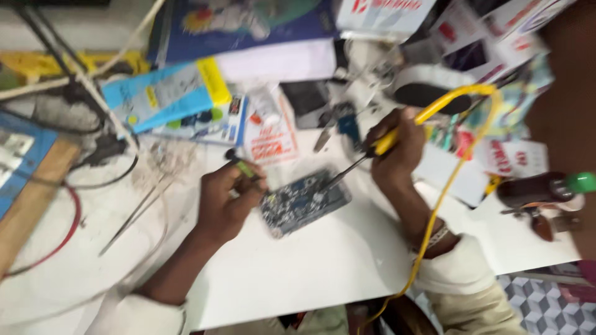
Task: The person uses a soldering iron and a green-handled tool to work on a small circuit board. They repeatedly apply heat and manipulate components on the board's surface.
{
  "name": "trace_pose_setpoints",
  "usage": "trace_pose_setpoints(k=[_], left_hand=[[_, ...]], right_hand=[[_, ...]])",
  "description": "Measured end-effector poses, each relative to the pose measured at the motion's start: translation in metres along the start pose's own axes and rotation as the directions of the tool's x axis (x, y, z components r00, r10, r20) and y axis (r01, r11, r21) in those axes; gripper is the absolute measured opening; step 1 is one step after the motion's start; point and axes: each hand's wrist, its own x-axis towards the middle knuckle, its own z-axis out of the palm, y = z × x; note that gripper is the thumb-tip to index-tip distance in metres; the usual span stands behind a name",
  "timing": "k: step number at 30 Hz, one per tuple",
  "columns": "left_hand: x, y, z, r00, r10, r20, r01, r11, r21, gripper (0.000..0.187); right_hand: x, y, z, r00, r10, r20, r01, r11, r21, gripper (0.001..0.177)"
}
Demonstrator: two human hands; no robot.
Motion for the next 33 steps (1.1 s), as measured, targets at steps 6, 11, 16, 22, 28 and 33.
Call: trace_pose_setpoints(k=[6, 11, 16, 22, 28, 33], left_hand=[[-0.003, 0.027, 0.003, 0.989, 0.025, 0.144, -0.054, 0.978, 0.202, 0.009], [-0.003, 0.033, 0.005, 0.989, 0.013, 0.145, -0.045, 0.974, 0.223, 0.01], [-0.002, 0.03, 0.006, 0.989, 0.014, 0.145, -0.045, 0.976, 0.212, 0.012], [-0.001, 0.032, 0.005, 0.99, 0.024, 0.138, -0.058, 0.966, 0.25, 0.01], [0.0, 0.033, 0.004, 0.989, 0.054, 0.136, -0.088, 0.963, 0.254, 0.01], [0.001, 0.034, 0.004, 0.991, 0.022, 0.134, -0.059, 0.959, 0.278, 0.01]], right_hand=[[-0.008, -0.012, 0.005, 0.994, -0.093, 0.06, 0.102, 0.981, -0.164, 0.045], [-0.021, -0.017, 0.012, 0.967, -0.174, 0.185, 0.234, 0.895, -0.38, 0.051], [-0.027, -0.021, 0.011, 0.959, -0.185, 0.215, 0.265, 0.855, -0.445, 0.054], [-0.026, -0.023, 0.014, 0.947, -0.193, 0.256, 0.291, 0.853, -0.434, 0.053], [-0.029, -0.023, 0.013, 0.947, -0.174, 0.269, 0.277, 0.868, -0.412, 0.055], [-0.028, -0.023, 0.015, 0.946, -0.19, 0.262, 0.282, 0.881, -0.38, 0.052]])
